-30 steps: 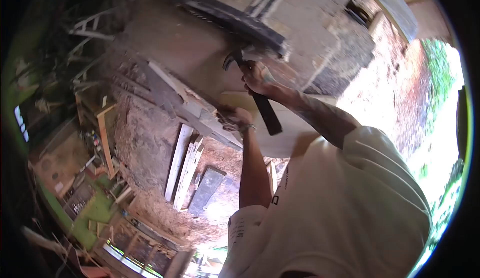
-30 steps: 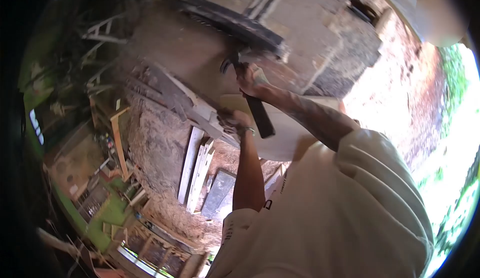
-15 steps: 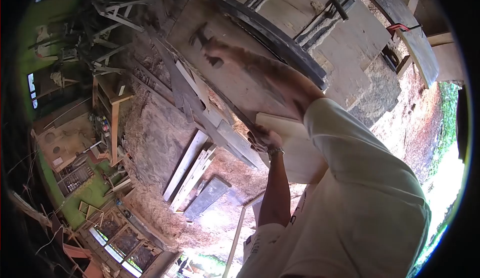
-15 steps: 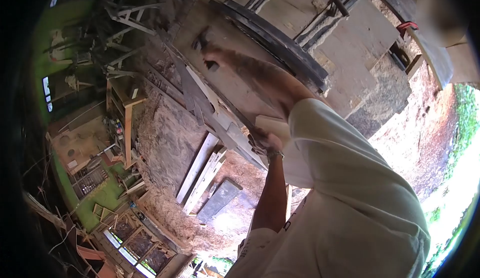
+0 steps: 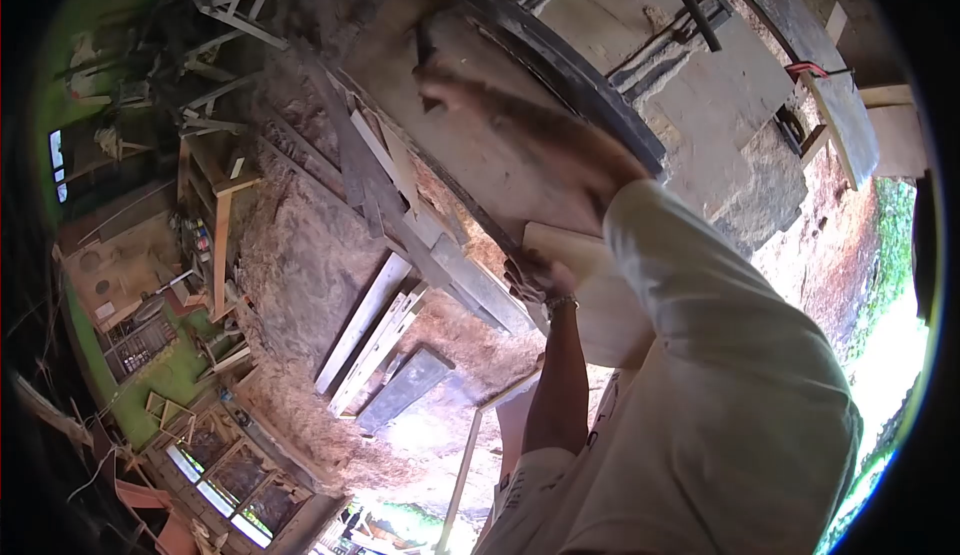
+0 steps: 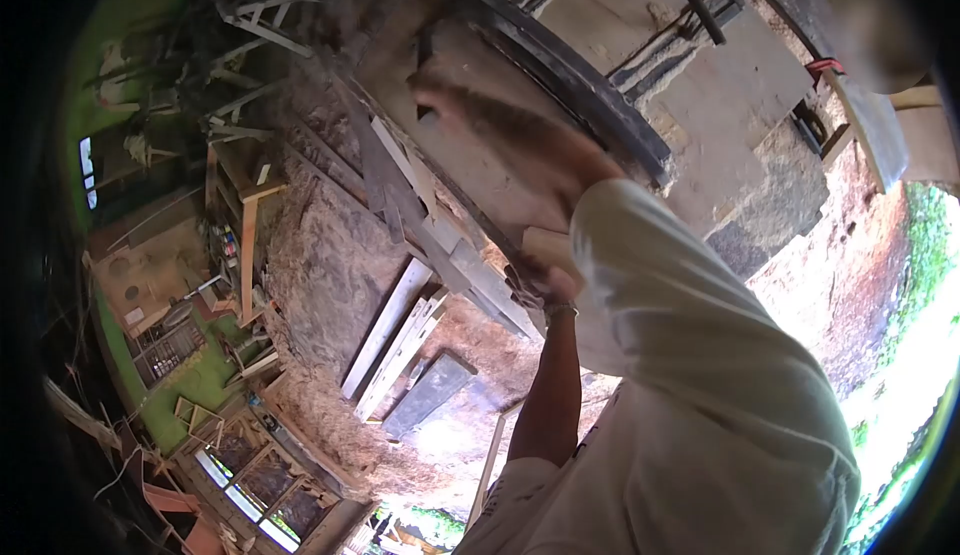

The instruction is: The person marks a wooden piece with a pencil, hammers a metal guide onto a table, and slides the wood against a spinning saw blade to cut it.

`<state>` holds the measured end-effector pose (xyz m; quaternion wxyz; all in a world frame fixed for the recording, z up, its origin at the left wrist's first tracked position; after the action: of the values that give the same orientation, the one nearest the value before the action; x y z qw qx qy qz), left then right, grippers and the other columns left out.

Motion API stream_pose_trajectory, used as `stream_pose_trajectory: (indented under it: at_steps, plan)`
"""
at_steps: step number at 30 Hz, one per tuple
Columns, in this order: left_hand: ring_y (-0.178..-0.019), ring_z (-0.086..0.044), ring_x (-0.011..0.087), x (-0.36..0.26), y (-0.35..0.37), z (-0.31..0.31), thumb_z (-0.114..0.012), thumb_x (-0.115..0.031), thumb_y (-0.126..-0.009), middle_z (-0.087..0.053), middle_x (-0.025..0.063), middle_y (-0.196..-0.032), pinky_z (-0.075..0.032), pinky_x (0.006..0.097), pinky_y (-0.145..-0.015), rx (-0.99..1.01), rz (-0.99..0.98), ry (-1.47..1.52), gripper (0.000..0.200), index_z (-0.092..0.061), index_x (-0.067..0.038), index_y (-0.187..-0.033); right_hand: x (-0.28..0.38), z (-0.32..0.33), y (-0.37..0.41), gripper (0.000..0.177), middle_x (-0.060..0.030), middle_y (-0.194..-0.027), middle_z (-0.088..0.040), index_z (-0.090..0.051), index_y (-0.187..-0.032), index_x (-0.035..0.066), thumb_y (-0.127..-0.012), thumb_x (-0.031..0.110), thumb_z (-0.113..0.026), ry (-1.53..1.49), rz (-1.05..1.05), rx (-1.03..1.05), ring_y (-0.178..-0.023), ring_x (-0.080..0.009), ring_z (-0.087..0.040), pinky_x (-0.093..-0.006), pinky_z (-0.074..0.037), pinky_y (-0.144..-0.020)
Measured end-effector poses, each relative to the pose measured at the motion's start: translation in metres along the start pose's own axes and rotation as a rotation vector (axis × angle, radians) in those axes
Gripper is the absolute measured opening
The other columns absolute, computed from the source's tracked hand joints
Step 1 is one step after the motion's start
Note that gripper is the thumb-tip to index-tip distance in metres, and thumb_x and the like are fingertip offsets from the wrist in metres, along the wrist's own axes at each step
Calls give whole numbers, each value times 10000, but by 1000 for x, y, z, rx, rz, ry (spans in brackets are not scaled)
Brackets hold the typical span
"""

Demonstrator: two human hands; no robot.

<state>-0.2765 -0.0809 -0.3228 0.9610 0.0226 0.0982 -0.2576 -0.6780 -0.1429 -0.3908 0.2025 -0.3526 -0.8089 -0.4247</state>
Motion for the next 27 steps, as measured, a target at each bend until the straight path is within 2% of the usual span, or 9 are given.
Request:
stream_pose_trajectory:
  at_steps: [3,15,17,18,21,22,24,26,27]
  plan:
    - [-1070,-584,409,1,-2,2,-428,-418,-1018,-629,182,-1131,-414,577,-888,15,-5,7,445,-653,-90,-1216,21,15,3,300,-59,-778,-625,-601,-1003,50,-1028,340,-529,-113,-92,65,-632,-188,-633,-370,-531,-564]
    - [-1175,-576,420,2,-1,-5,-411,-438,-1032,-627,196,-1249,-407,599,-977,144,16,9,496,-633,-88,-1305,39,-7,59,302,-36,-779,-622,-586,-1042,55,-1041,349,-517,150,-61,-159,-600,-160,-621,-352,-501,-514]
    - [-1193,-574,422,0,2,-8,-409,-441,-1034,-627,198,-1269,-406,603,-992,227,39,5,505,-630,-88,-1320,38,2,91,302,-32,-779,-622,-583,-1048,56,-1043,350,-516,288,-7,-197,-595,-155,-619,-349,-496,-506]
    - [-1201,-574,423,-2,1,-8,-407,-442,-1035,-626,199,-1279,-405,605,-999,257,48,5,510,-628,-88,-1327,42,12,115,352,-34,-807,-645,-602,-1239,68,-1035,351,-555,443,138,-192,-584,-140,-610,-340,-492,-509]
    - [-1210,-572,429,-3,0,-8,-408,-443,-1036,-628,207,-1286,-408,602,-1010,233,40,-15,510,-630,-82,-1322,35,38,227,554,-38,-829,-658,-469,-1527,123,-1021,295,-613,523,191,26,-597,-127,-612,-339,-504,-540]
    - [-1202,-572,433,0,0,-9,-411,-439,-1035,-629,213,-1274,-411,595,-1007,162,21,-27,502,-635,-77,-1301,41,52,266,496,-42,-772,-646,-541,-1439,99,-989,274,-653,514,209,54,-565,-136,-623,-325,-506,-517]
    - [-1180,-576,441,18,1,-26,-419,-432,-1033,-634,223,-1247,-421,582,-995,-7,-69,-56,484,-646,-69,-1257,31,79,328,490,-36,-731,-609,-524,-1452,96,-991,217,-635,294,88,226,-509,-122,-590,-294,-478,-442]
    - [-1154,-583,448,37,7,-47,-426,-424,-1031,-639,232,-1219,-433,569,-979,-191,-217,-91,465,-657,-62,-1209,16,119,371,531,-31,-705,-573,-471,-1490,99,-982,149,-615,322,-6,160,-464,-116,-557,-281,-440,-375]
    - [-1136,-590,445,30,9,-41,-424,-416,-1030,-642,232,-1208,-439,567,-965,-112,-161,-61,459,-659,-57,-1194,7,143,390,553,-33,-727,-579,-448,-1503,78,-979,134,-614,404,-83,120,-464,-115,-559,-278,-443,-376]
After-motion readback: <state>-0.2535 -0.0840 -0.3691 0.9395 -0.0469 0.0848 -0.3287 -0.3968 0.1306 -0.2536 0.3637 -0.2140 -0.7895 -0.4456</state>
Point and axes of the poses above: each hand's wrist, its own y-axis away from the middle knuckle, its own z-axis out of the back of the hand, x = y × z, the point moved 10 cm from there along -y, towards the middle knuckle
